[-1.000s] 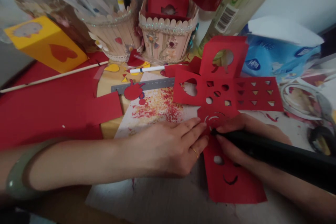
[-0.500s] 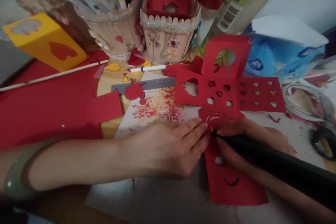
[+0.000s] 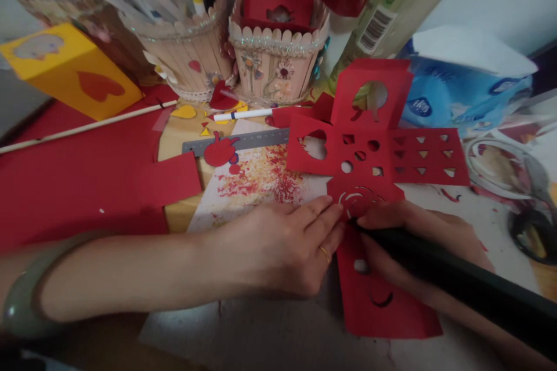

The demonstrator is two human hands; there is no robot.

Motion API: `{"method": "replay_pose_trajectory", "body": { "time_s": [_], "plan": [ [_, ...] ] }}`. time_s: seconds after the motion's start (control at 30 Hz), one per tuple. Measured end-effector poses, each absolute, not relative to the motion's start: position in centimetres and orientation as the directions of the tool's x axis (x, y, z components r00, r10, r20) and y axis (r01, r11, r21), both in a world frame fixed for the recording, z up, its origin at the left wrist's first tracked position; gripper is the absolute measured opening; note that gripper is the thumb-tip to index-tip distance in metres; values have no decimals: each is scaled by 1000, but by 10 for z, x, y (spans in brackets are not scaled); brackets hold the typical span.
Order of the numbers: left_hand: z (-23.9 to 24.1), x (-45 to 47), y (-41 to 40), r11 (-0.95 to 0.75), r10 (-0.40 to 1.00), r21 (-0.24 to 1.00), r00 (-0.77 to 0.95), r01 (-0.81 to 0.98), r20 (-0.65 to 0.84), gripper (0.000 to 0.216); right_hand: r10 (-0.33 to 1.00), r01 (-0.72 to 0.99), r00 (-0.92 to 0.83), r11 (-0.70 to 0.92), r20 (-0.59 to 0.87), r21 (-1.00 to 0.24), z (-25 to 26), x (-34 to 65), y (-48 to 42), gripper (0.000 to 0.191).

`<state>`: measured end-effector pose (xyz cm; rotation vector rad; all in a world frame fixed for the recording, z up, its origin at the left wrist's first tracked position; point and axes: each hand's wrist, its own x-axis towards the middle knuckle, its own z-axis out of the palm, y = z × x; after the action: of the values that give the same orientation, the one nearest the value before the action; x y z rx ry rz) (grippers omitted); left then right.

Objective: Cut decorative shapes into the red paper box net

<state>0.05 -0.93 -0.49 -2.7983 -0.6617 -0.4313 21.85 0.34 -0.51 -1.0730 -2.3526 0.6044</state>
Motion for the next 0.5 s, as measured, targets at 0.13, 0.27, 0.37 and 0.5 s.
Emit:
{"method": "replay_pose_trajectory", "body": {
  "time_s": [0.13, 0.27, 0.37, 0.5],
  "plan": [
    [-5, 0, -9, -871, 394, -156, 853, 465, 341, 35, 752, 568, -607, 636, 256, -522, -5, 218, 2, 23],
    [-5, 0, -9, -870, 395, -165, 857, 465, 332, 35, 745, 545, -612, 640, 265, -541, -4, 218, 2, 21],
    [-5, 0, -9, -871, 395, -167, 860, 463, 322, 36, 743, 535, -614, 641, 268, -550, -4, 218, 3, 21],
    [-4, 0, -10, -874, 392, -169, 866, 457, 311, 35, 752, 555, -606, 634, 260, -538, -4, 219, 3, 21]
  ]
}}
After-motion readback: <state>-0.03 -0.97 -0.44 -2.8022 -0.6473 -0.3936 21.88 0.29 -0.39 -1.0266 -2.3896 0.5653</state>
